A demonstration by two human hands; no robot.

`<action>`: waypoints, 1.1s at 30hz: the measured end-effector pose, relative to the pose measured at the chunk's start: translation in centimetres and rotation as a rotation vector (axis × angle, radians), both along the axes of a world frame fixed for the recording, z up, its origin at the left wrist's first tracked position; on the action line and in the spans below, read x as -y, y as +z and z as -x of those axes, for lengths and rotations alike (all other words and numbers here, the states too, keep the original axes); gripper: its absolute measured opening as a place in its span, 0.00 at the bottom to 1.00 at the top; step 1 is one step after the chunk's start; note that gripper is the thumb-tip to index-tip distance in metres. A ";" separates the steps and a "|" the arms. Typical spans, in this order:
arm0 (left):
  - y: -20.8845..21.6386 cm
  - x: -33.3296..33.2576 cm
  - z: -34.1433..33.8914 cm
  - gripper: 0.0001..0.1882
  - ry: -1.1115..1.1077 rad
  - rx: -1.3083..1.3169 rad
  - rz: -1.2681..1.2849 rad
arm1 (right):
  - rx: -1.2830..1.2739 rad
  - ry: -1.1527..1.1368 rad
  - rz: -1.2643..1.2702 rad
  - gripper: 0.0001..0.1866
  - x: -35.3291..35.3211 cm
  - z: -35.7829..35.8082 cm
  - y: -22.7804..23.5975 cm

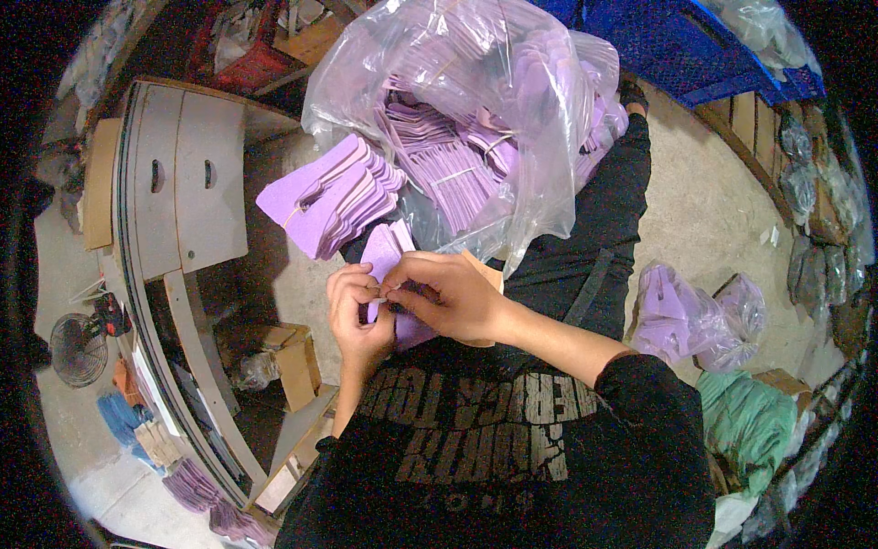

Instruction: The person opens a plastic bag containing purple plastic hangers, removes bundles, and places them into a blue crate. They handle the hangers by hand, separating and stacking them before transferring them to the crate.

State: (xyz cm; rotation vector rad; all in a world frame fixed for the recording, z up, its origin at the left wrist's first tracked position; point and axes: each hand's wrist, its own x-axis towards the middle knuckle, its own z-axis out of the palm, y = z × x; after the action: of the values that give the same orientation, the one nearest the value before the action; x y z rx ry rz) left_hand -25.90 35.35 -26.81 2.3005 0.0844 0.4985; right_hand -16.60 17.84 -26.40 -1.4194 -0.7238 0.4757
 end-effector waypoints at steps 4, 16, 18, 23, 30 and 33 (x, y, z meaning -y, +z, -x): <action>0.2 0.0 0.1 0.10 0.001 0.036 -0.035 | -0.032 0.013 0.061 0.04 0.5 -0.1 0.5; 0.4 0.4 0.0 0.12 0.027 0.052 -0.112 | 0.045 -0.037 -0.016 0.04 0.2 0.0 -0.1; 0.5 0.4 0.0 0.12 0.037 0.057 -0.093 | 0.038 -0.019 0.017 0.04 0.4 0.0 -0.1; 0.6 0.7 0.1 0.12 0.056 0.072 -0.083 | 0.033 0.013 -0.014 0.05 0.6 0.1 -0.3; -0.2 0.6 0.7 0.11 0.069 0.022 -0.024 | 0.001 0.029 0.026 0.06 0.7 0.1 -0.3; -1.2 0.4 1.1 0.16 0.051 0.023 0.164 | -0.004 0.035 0.046 0.06 0.8 0.1 -0.2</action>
State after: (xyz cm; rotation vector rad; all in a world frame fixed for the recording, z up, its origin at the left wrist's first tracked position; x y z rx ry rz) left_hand -27.01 34.92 -27.97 2.1358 0.1672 0.5247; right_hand -16.71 17.07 -26.60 -1.4502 -0.7397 0.5257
